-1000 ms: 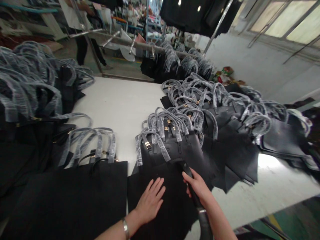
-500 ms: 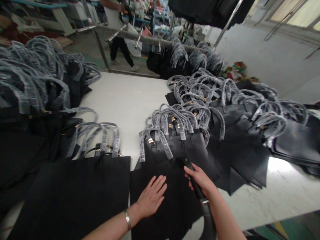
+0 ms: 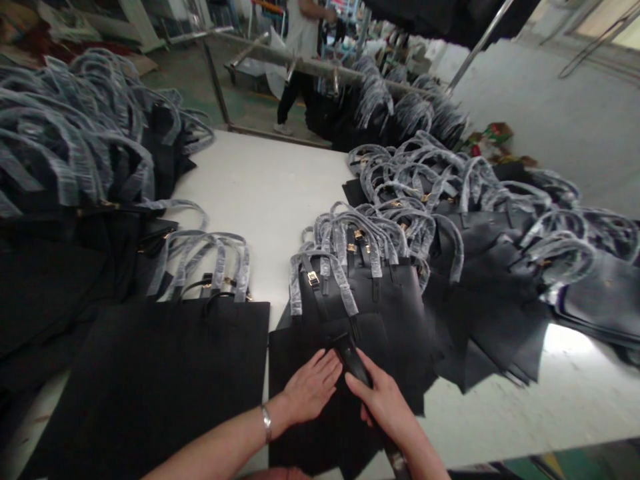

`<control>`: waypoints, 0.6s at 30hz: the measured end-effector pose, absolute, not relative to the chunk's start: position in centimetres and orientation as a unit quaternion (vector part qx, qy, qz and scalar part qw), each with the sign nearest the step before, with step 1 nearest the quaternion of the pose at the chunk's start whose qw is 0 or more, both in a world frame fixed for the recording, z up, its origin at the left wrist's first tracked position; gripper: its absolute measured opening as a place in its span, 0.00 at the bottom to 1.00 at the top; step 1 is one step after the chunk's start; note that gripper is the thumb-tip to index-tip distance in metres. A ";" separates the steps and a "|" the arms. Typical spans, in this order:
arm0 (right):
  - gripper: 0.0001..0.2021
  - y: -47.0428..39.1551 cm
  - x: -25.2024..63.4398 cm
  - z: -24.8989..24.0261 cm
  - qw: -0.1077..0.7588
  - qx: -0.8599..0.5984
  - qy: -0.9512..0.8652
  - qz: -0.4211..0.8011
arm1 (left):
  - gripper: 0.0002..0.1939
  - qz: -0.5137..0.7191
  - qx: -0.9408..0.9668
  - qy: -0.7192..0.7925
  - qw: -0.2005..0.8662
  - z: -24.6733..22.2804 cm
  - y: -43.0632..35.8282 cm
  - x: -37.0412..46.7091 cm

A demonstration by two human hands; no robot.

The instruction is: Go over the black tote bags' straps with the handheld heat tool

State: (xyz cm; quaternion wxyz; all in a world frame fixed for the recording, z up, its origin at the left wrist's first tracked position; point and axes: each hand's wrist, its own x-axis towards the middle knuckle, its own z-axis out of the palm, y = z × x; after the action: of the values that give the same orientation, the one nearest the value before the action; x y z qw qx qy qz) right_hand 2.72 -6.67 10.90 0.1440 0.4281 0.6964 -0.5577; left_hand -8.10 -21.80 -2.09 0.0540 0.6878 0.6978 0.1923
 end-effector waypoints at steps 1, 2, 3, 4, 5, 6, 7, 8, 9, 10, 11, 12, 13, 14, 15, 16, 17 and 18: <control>0.36 -7.1 2.3 10.6 0.148 0.427 0.698 -0.555 | 0.24 0.196 0.690 0.695 0.053 -2.4 -21.7 -8.0; 0.36 -7.4 1.7 10.3 0.149 0.424 0.703 -0.551 | 0.24 0.199 0.692 0.692 0.053 -2.6 -21.7 -7.9; 0.36 -7.5 0.9 10.1 0.147 0.421 0.709 -0.546 | 0.24 0.201 0.694 0.689 0.056 -2.8 -21.6 -7.8; 0.36 -7.6 0.1 9.9 0.141 0.419 0.717 -0.539 | 0.24 0.202 0.696 0.686 0.060 -3.0 -21.6 -7.8; 0.36 -7.7 -0.7 9.9 0.127 0.418 0.727 -0.530 | 0.23 0.204 0.697 0.685 0.064 -3.0 -21.7 -7.8; 0.37 -7.6 -1.4 10.0 0.103 0.420 0.738 -0.518 | 0.23 0.208 0.697 0.683 0.068 -3.1 -21.7 -7.9; 0.37 -7.6 -1.9 10.2 0.072 0.426 0.747 -0.505 | 0.23 0.214 0.699 0.679 0.071 -3.1 -21.8 -7.9; 0.38 -7.5 -2.2 10.4 0.037 0.435 0.753 -0.493 | 0.24 0.222 0.702 0.674 0.071 -3.0 -21.9 -8.0; 0.39 -7.5 -2.2 10.7 0.008 0.444 0.755 -0.483 | 0.24 0.231 0.707 0.665 0.070 -3.0 -22.0 -8.1; 0.39 -7.6 -2.1 10.9 -0.005 0.451 0.754 -0.477 | 0.24 0.239 0.714 0.655 0.067 -2.9 -22.1 -8.2; 0.40 -7.7 -1.8 11.2 0.003 0.454 0.752 -0.477 | 0.23 0.247 0.722 0.643 0.066 -2.9 -22.1 -8.2; 0.40 -8.0 -1.5 11.5 0.031 0.451 0.751 -0.482 | 0.22 0.255 0.729 0.632 0.068 -2.9 -22.1 -8.2; 0.39 -8.4 -1.1 11.6 0.067 0.440 0.752 -0.486 | 0.20 0.261 0.734 0.623 0.074 -2.9 -22.0 -8.1; 0.38 -8.9 -0.9 11.7 0.105 0.423 0.755 -0.490 | 0.17 0.264 0.736 0.617 0.085 -3.1 -21.9 -8.0; 0.37 -9.5 -0.9 11.8 0.139 0.405 0.760 -0.490 | 0.15 0.265 0.737 0.614 0.099 -3.2 -21.8 -7.9; 0.36 -10.2 -1.0 11.7 0.164 0.387 0.767 -0.485 | 0.14 0.261 0.738 0.612 0.112 -3.5 -21.6 -7.7; 0.35 -10.8 -1.4 11.5 0.180 0.373 0.776 -0.475 | 0.13 0.253 0.739 0.612 0.124 -3.7 -21.5 -7.5; 0.34 -11.5 -2.0 11.2 0.188 0.364 0.787 -0.461 | 0.13 0.240 0.741 0.613 0.133 -4.0 -21.5 -7.3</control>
State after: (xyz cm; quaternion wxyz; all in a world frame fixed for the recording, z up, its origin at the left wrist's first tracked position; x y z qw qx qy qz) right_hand -2.05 -11.47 11.24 0.1881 0.3636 0.7872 -0.4614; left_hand -7.33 -21.45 -4.01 0.1330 0.7407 0.6131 0.2404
